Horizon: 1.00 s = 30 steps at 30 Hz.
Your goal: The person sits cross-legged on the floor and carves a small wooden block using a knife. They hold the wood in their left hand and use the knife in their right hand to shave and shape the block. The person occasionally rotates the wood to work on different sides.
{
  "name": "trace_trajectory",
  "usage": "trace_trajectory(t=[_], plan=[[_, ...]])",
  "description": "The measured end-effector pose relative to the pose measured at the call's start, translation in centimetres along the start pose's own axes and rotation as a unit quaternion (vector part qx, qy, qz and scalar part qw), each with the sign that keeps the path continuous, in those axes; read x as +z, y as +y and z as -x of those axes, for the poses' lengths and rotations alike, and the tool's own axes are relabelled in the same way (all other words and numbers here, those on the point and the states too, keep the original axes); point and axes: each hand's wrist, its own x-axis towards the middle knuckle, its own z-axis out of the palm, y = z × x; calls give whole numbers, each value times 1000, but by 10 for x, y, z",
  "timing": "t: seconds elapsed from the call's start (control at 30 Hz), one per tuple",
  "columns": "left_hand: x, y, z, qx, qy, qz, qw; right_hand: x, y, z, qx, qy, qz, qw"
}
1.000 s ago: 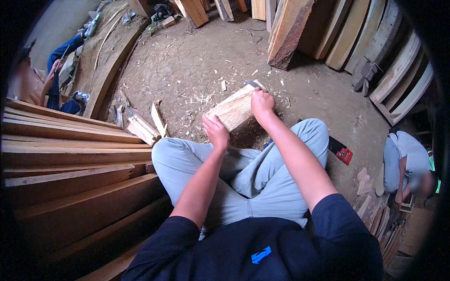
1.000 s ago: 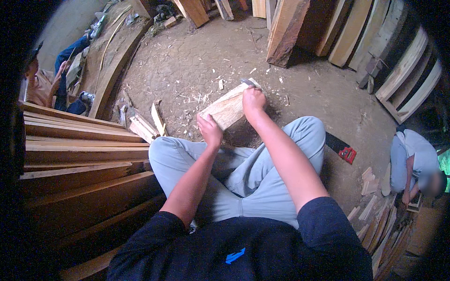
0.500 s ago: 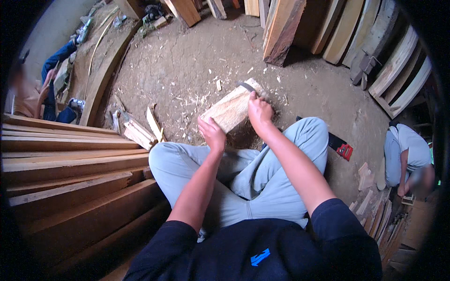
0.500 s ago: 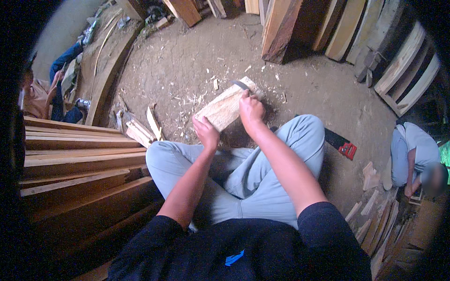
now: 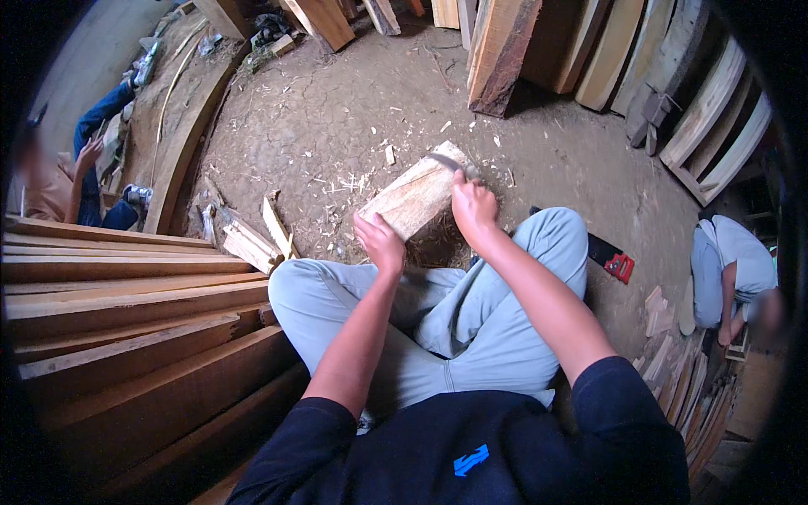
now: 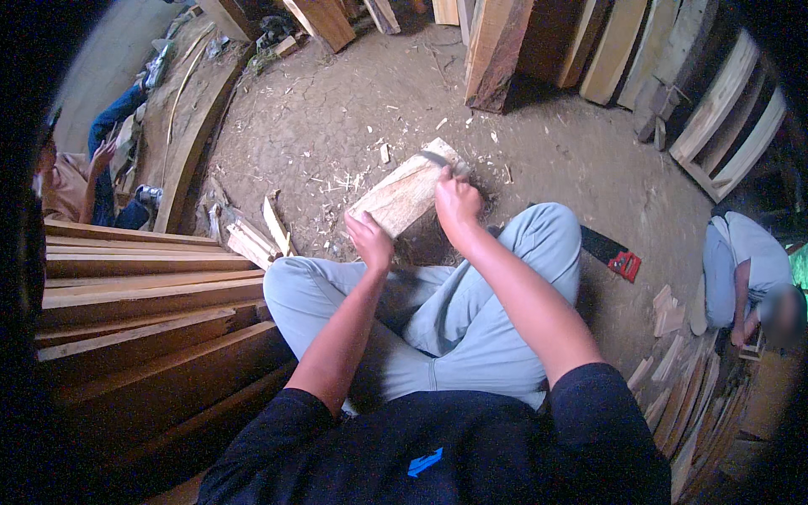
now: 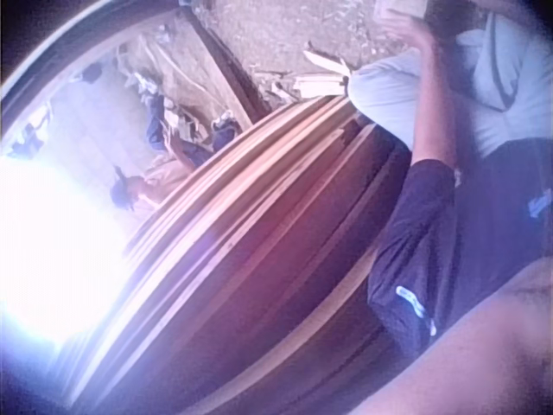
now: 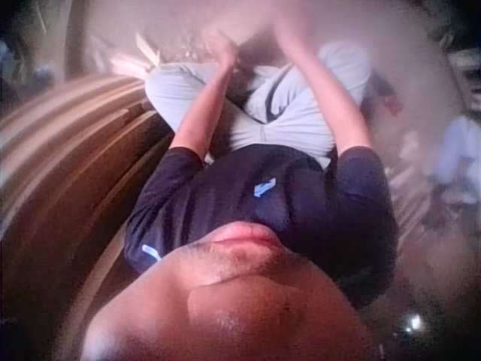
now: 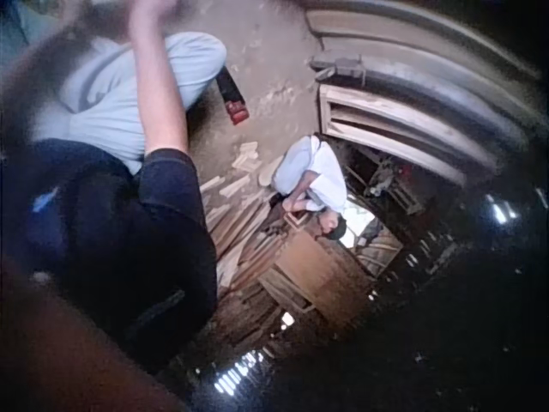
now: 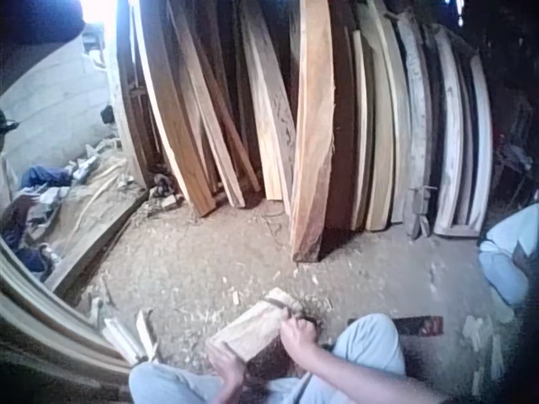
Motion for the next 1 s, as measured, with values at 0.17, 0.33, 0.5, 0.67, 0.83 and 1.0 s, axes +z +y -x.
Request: trace_trajectory(t=[0.17,0.33,0.5,0.67,0.83,1.0], plan=[[2,0,3,4,-1,6,1000,19,-2,-55,42,16,43,998],[1,-1,-1,-10,2,-3,1000,0,3,-33,1,18,-3,1000],[-1,-3,-3,-4,11,-4,1000,-12,4,5,-12,54,5,998],[0,2,-2,3,6,-6,1000,16,-5,-29,12,71,57,996],[0,4,-1,-3,-4,3,1000,12,-9,-37,33,43,22,998],[2,-5,1,-2,11,-16,1000,-16,-8,0,-9,-18,-19,1000]])
